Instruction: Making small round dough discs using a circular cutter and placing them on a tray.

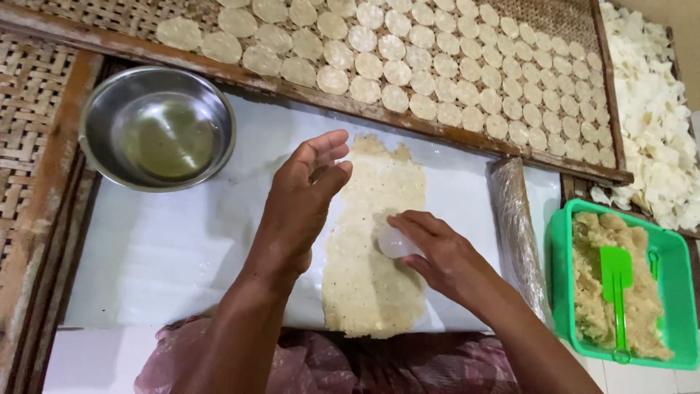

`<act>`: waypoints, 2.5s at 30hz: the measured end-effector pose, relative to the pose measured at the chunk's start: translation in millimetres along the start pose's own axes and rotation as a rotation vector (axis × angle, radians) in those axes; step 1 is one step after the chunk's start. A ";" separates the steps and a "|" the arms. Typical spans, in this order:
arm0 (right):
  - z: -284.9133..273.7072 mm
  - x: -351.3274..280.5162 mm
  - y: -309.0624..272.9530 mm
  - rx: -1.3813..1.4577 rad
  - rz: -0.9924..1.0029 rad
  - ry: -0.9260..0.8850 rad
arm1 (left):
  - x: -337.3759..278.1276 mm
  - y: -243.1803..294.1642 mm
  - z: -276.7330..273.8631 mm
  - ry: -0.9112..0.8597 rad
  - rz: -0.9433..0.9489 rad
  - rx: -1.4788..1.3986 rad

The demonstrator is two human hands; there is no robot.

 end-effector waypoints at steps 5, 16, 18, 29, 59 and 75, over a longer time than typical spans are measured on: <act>0.2 4.3 -0.9 -0.099 0.017 -0.021 | -3.2 4.9 -0.2 0.002 -0.004 -0.004; 8.3 5.8 -17.8 -0.266 -0.045 0.031 | -1.5 3.7 -1.4 0.001 0.009 0.018; 9.2 6.9 -21.6 -0.246 -0.084 0.036 | -2.8 3.7 -0.3 -0.001 0.001 0.020; 9.3 33.4 -61.4 -0.313 -0.203 0.035 | -2.9 2.9 0.5 -0.021 0.003 -0.009; 17.9 38.7 -69.7 -0.196 -0.195 0.076 | -5.5 -0.2 6.5 -0.080 0.046 0.016; 23.9 46.7 -49.0 -0.121 -0.106 -0.006 | -0.7 -5.0 4.0 -0.030 0.004 0.091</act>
Point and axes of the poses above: each hand's wrist, its own x-axis towards the middle knuckle, its own z-axis out of the palm, y = z × x, the point moved 5 cm from there along x, towards the middle knuckle, and after that the axes turned 13 degrees about -x, right-handed, at the moved point
